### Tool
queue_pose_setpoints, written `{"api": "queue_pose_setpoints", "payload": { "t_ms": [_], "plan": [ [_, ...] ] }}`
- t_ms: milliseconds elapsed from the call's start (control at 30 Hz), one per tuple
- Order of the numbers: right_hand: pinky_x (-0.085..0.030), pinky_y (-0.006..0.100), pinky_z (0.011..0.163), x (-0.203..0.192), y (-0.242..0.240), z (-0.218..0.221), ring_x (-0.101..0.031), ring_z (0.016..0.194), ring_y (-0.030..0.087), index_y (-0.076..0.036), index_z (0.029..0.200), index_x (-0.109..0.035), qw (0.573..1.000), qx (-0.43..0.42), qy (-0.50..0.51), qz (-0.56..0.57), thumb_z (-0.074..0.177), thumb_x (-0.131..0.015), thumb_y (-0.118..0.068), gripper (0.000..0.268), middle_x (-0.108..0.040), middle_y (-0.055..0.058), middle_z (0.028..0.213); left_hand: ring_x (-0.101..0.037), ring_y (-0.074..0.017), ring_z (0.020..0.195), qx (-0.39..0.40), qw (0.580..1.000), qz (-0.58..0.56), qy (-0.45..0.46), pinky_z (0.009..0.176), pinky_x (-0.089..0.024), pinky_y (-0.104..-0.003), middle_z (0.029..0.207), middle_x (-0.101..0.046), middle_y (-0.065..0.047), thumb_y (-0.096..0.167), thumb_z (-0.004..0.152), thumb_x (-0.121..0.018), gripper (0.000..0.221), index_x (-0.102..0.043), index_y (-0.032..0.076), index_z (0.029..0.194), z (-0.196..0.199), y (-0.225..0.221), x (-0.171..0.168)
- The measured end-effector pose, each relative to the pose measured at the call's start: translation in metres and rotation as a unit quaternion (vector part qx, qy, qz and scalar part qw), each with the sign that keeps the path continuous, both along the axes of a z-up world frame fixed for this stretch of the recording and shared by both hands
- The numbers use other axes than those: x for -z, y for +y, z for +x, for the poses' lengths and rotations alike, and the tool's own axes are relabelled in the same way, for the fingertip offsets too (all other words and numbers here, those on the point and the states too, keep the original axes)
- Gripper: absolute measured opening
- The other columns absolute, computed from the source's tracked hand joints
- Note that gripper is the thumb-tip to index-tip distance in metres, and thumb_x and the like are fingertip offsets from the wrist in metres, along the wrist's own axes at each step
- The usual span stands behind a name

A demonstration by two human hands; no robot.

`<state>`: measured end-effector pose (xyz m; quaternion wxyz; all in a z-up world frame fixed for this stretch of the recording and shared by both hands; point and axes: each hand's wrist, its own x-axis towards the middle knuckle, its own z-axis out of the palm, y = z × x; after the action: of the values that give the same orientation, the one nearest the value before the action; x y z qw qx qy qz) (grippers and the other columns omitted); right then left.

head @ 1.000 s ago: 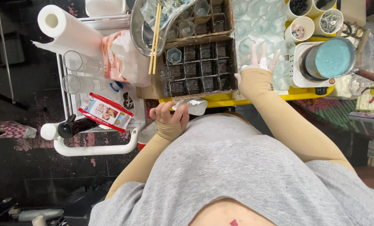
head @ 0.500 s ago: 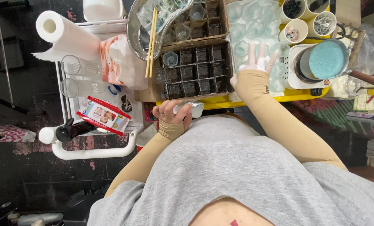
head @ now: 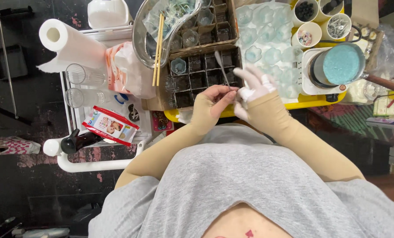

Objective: Wiping and organizing small glass containers at a workbench in a candle studio.

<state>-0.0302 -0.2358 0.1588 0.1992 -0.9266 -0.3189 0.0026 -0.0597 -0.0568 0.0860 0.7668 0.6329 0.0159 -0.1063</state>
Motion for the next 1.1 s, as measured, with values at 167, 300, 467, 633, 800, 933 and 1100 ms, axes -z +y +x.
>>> {"api": "queue_pose_setpoints", "payload": {
  "t_ms": [167, 300, 467, 633, 800, 933, 1100],
  "plan": [
    [-0.046, 0.051, 0.097, -0.003, -0.006, 0.004, -0.061, 0.118, 0.035, -0.008, 0.090, -0.071, 0.999, -0.028, 0.014, 0.034, 0.083, -0.076, -0.016, 0.012, -0.066, 0.013, 0.129, -0.061, -0.0082, 0.088, -0.021, 0.980, -0.168, 0.103, 0.081, -0.050, -0.023, 0.098, -0.070, -0.001, 0.017, 0.101, -0.071, 0.019, -0.073, 0.002, 0.112, -0.001, -0.001, 0.029],
    [-0.049, 0.046, 0.082, -0.007, -0.013, 0.012, -0.066, 0.090, 0.033, -0.010, 0.116, -0.076, 0.997, -0.030, -0.037, 0.053, 0.079, -0.082, -0.022, 0.040, -0.069, 0.008, 0.109, -0.057, -0.0096, 0.084, -0.034, 0.916, -0.335, 0.219, 0.080, -0.048, -0.025, 0.095, -0.065, 0.000, 0.018, 0.104, -0.070, 0.018, -0.068, 0.003, 0.115, 0.005, 0.005, 0.041],
    [-0.051, 0.041, 0.072, 0.015, -0.007, 0.024, -0.068, 0.085, 0.027, -0.018, 0.112, -0.074, 0.965, -0.180, -0.097, 0.161, 0.082, -0.081, -0.021, 0.031, -0.068, 0.012, 0.115, -0.062, -0.0119, 0.089, 0.028, 0.890, -0.378, 0.254, 0.082, -0.051, -0.029, 0.099, -0.067, -0.002, 0.021, 0.102, -0.065, 0.018, -0.063, 0.007, 0.113, 0.012, -0.004, 0.033],
    [-0.058, 0.033, 0.078, 0.074, -0.030, 0.055, -0.072, 0.087, 0.022, -0.010, 0.111, -0.070, 0.954, -0.104, 0.006, 0.280, 0.100, -0.066, -0.008, 0.012, -0.070, 0.012, 0.110, -0.061, -0.0095, 0.091, 0.042, 0.896, -0.345, 0.276, 0.085, -0.049, -0.026, 0.105, -0.068, -0.003, 0.024, 0.103, -0.058, 0.027, -0.063, 0.007, 0.123, 0.017, 0.004, 0.034],
    [-0.058, 0.028, 0.088, 0.066, -0.028, 0.129, -0.068, 0.093, 0.014, -0.002, 0.112, -0.059, 0.897, 0.045, 0.099, 0.429, 0.113, -0.048, -0.004, 0.011, -0.070, 0.009, 0.108, -0.055, -0.0076, 0.086, -0.005, 0.939, -0.241, 0.246, 0.079, -0.046, -0.024, 0.106, -0.067, -0.003, 0.026, 0.105, -0.060, 0.035, -0.063, 0.004, 0.132, 0.003, 0.031, 0.059],
    [-0.056, 0.027, 0.088, 0.098, -0.028, 0.168, -0.066, 0.095, 0.013, -0.001, 0.112, -0.061, 0.885, 0.028, 0.179, 0.429, 0.112, -0.049, 0.000, 0.012, -0.069, 0.008, 0.106, -0.057, -0.0067, 0.091, -0.034, 0.974, -0.126, 0.188, 0.084, -0.047, -0.024, 0.107, -0.067, -0.003, 0.022, 0.103, -0.061, 0.032, -0.063, 0.004, 0.129, -0.009, 0.048, 0.051],
    [-0.056, 0.026, 0.081, 0.097, -0.012, 0.183, -0.066, 0.086, 0.009, -0.001, 0.103, -0.067, 0.904, 0.026, 0.233, 0.358, 0.106, -0.057, -0.001, 0.010, -0.069, 0.003, 0.094, -0.060, -0.0053, 0.097, -0.082, 0.991, -0.037, 0.096, 0.088, -0.049, -0.021, 0.106, -0.067, 0.000, 0.015, 0.102, -0.063, 0.025, -0.064, 0.002, 0.123, -0.015, 0.050, 0.057]
  ]
}}
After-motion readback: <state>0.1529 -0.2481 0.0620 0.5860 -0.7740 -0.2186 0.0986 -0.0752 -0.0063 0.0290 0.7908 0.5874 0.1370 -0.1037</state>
